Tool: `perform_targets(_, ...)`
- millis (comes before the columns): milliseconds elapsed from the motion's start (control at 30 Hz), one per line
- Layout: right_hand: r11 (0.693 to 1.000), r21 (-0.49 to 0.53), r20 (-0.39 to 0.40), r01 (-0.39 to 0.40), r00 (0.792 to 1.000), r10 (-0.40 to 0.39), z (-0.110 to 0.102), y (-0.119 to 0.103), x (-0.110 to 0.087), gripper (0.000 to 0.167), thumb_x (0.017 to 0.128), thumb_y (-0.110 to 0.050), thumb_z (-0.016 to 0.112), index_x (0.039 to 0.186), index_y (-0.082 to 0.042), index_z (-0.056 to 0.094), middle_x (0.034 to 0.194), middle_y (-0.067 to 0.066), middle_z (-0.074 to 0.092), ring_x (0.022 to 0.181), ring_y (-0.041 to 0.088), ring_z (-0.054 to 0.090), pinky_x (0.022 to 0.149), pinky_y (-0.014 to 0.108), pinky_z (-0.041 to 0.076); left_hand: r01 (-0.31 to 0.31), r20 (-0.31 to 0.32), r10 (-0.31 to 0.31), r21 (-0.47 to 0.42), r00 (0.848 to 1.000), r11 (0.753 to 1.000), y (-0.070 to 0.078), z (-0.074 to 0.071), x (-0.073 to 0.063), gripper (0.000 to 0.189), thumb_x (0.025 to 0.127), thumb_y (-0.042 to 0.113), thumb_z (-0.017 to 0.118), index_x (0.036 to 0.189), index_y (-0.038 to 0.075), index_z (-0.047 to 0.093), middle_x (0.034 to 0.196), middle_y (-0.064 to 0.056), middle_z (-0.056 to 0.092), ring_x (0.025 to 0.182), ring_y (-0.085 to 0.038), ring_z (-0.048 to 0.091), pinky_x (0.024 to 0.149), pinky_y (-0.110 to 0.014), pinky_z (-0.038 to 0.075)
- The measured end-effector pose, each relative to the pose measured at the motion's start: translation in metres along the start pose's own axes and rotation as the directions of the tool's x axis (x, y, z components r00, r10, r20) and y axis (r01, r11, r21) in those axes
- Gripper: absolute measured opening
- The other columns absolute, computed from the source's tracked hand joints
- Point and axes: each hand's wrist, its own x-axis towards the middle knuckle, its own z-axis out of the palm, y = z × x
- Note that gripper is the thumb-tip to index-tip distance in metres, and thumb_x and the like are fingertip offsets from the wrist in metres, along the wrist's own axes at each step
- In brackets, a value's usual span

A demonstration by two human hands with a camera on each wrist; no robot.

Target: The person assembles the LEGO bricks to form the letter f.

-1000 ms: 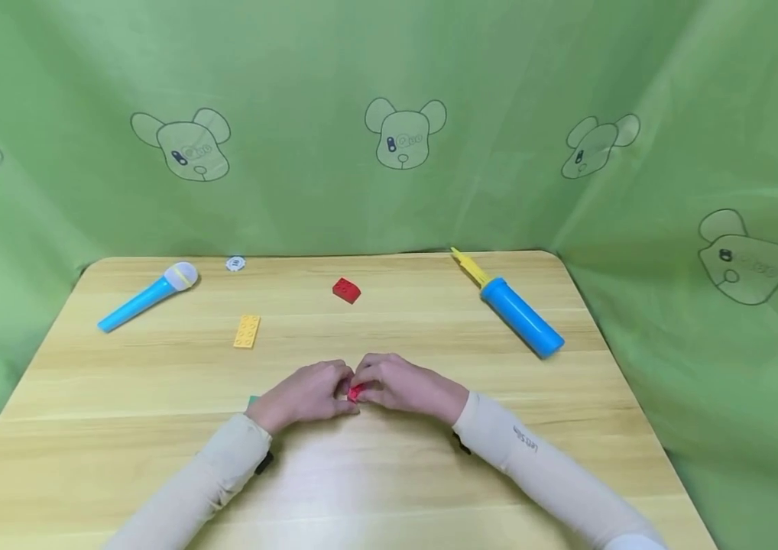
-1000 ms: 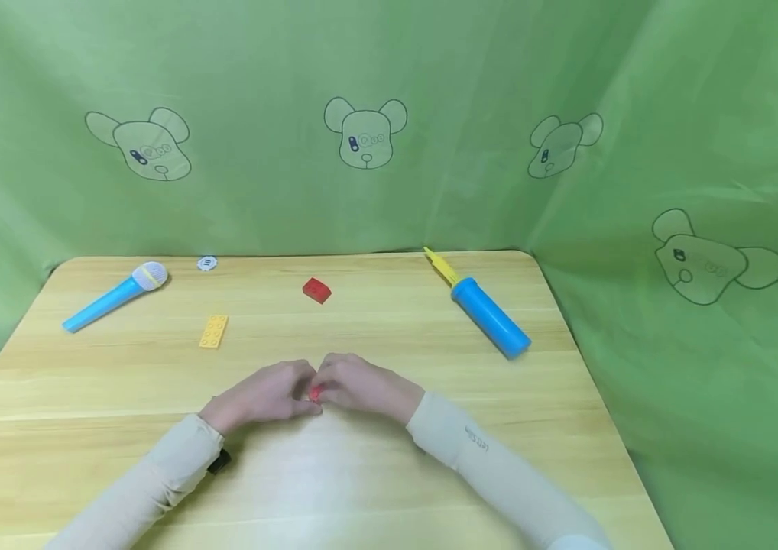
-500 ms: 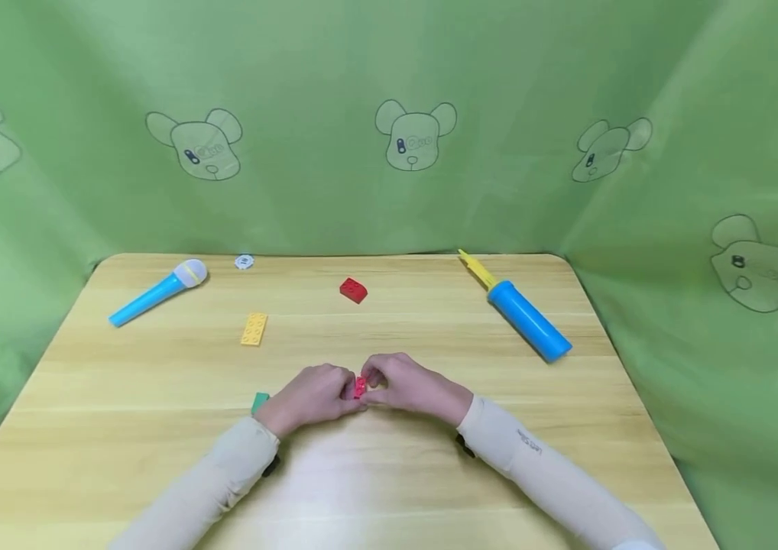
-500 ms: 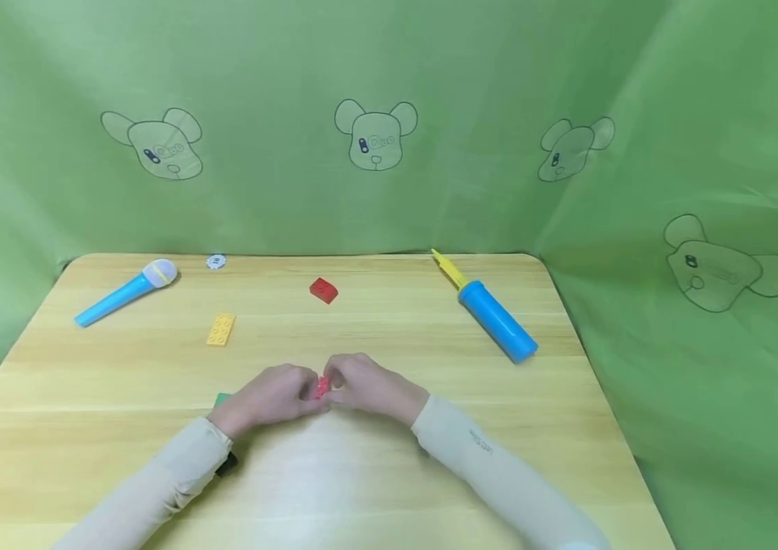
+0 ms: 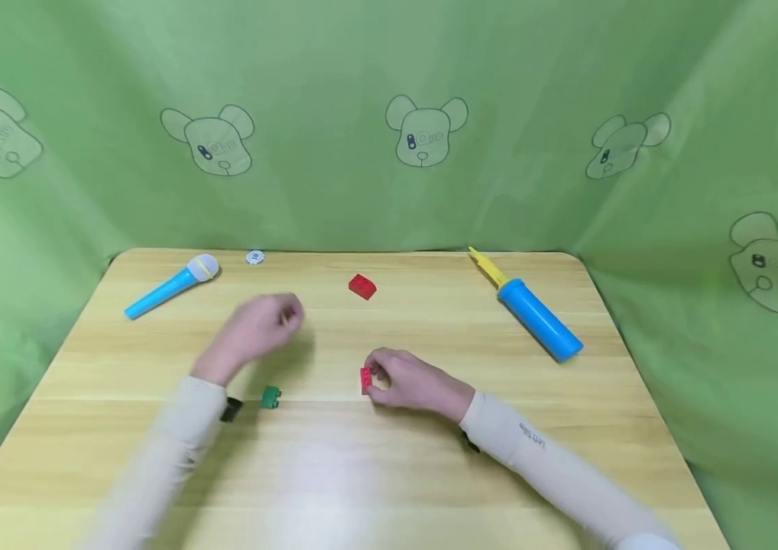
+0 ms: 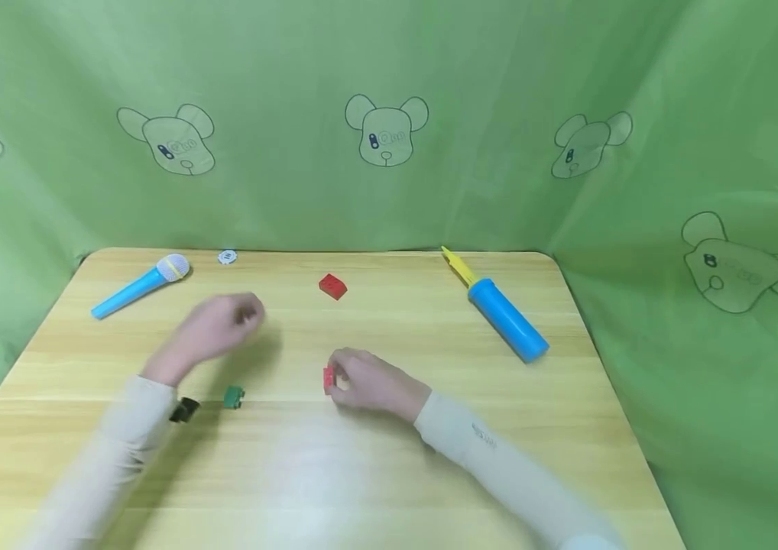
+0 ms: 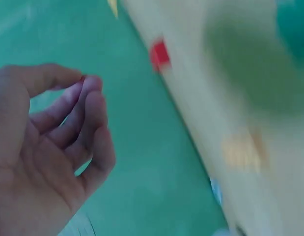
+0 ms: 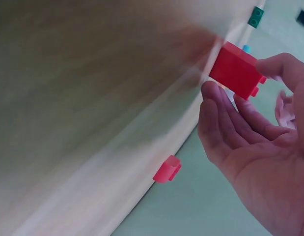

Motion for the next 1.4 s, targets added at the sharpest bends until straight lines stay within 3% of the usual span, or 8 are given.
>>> perform_targets(100, 0.999, -0.033, 0.013, 0.009, 1.0, -0.009, 0.001, 0.002, 0.001, 0.023, 0.089, -0.024, 0.074, 0.105, -0.011, 0.062, 0.09, 0.002, 0.06, 0.079, 0.011, 0.053, 0.072, 0.021, 0.049, 0.08, -0.101, -0.07, 0.096, 0.992, 0.992, -0.024, -0.022, 0.002, 0.02, 0.098, 0.018, 0.058, 0.105, 0.002, 0.069, 0.092, -0.01, 0.071, 0.066, -0.019, 0.062, 0.062, -0.038, 0.053)
perform_targets(233, 0.999, -0.049, 0.023, 0.016, 1.0, -0.015, -0.001, 0.005, 0.0, 0.021, 0.089, -0.025, 0.073, 0.104, -0.013, 0.062, 0.09, 0.0, 0.059, 0.079, 0.01, 0.052, 0.072, 0.021, 0.048, 0.182, -0.124, -0.164, 0.148, 0.979, 0.972, -0.045, -0.025, 0.006, 0.033, 0.098, 0.027, 0.061, 0.108, -0.004, 0.067, 0.096, -0.018, 0.072, 0.075, -0.027, 0.066, 0.067, -0.046, 0.055)
perform_targets(367, 0.998, -0.058, 0.028, 0.021, 0.999, -0.019, 0.001, 0.008, -0.001, 0.021, 0.089, -0.025, 0.073, 0.103, -0.014, 0.062, 0.091, 0.0, 0.059, 0.081, 0.009, 0.052, 0.074, 0.02, 0.048, 0.295, -0.043, -0.292, 0.135, 0.956, 0.946, -0.053, -0.013, 0.003, 0.048, 0.097, 0.04, 0.063, 0.107, -0.006, 0.065, 0.085, -0.017, 0.068, 0.068, -0.024, 0.062, 0.063, -0.044, 0.052)
perform_targets(500, 0.997, -0.07, 0.024, 0.029, 0.999, -0.027, 0.003, 0.009, 0.0, 0.022, 0.089, -0.027, 0.073, 0.104, -0.014, 0.062, 0.091, 0.0, 0.06, 0.082, 0.009, 0.052, 0.074, 0.02, 0.047, 0.373, 0.033, -0.383, 0.17, 0.923, 0.912, -0.058, -0.002, 0.0, 0.048, 0.093, 0.049, 0.066, 0.08, 0.003, 0.061, 0.063, -0.004, 0.053, 0.055, -0.016, 0.046, 0.054, -0.035, 0.042)
perform_targets(733, 0.996, -0.087, 0.046, 0.02, 0.999, -0.016, 0.003, 0.009, -0.005, 0.024, 0.091, -0.029, 0.072, 0.107, -0.013, 0.063, 0.092, -0.002, 0.057, 0.083, 0.01, 0.051, 0.072, 0.021, 0.046, 0.398, 0.076, -0.415, 0.174, 0.907, 0.901, -0.057, 0.015, 0.002, 0.041, 0.09, 0.043, 0.071, 0.073, 0.009, 0.056, 0.063, -0.004, 0.051, 0.055, -0.016, 0.045, 0.054, -0.034, 0.04)
perform_targets(900, 0.995, -0.099, 0.045, 0.022, 0.999, -0.018, 0.002, 0.009, -0.005, 0.025, 0.092, -0.029, 0.07, 0.109, -0.013, 0.063, 0.092, -0.001, 0.057, 0.083, 0.01, 0.05, 0.071, 0.021, 0.045, 0.379, 0.068, -0.4, 0.208, 0.914, 0.902, -0.059, 0.017, 0.005, 0.039, 0.09, 0.039, 0.072, 0.085, 0.002, 0.061, 0.072, -0.009, 0.058, 0.06, -0.021, 0.05, 0.057, -0.036, 0.042)
perform_targets(1100, 0.995, -0.092, 0.061, 0.028, 0.998, -0.022, 0.002, 0.008, -0.002, 0.027, 0.092, -0.03, 0.07, 0.112, -0.014, 0.064, 0.094, -0.001, 0.057, 0.085, 0.011, 0.05, 0.073, 0.022, 0.045, 0.252, 0.017, -0.258, 0.154, 0.966, 0.955, -0.059, 0.022, 0.007, 0.044, 0.088, 0.029, 0.074, 0.108, -0.009, 0.066, 0.095, -0.02, 0.067, 0.074, -0.026, 0.06, 0.067, -0.044, 0.053)
perform_targets(1400, 0.998, -0.05, 0.083, 0.022, 0.996, -0.018, 0.004, 0.012, 0.0, 0.03, 0.087, -0.03, 0.075, 0.111, -0.015, 0.064, 0.102, -0.001, 0.056, 0.094, 0.012, 0.048, 0.084, 0.024, 0.045, 0.014, -0.039, -0.016, -0.053, 0.999, 0.998, 0.0, 0.035, 0.001, 0.043, 0.083, 0.015, 0.079, 0.118, -0.005, 0.064, 0.103, -0.013, 0.061, 0.087, -0.023, 0.06, 0.074, -0.036, 0.055)
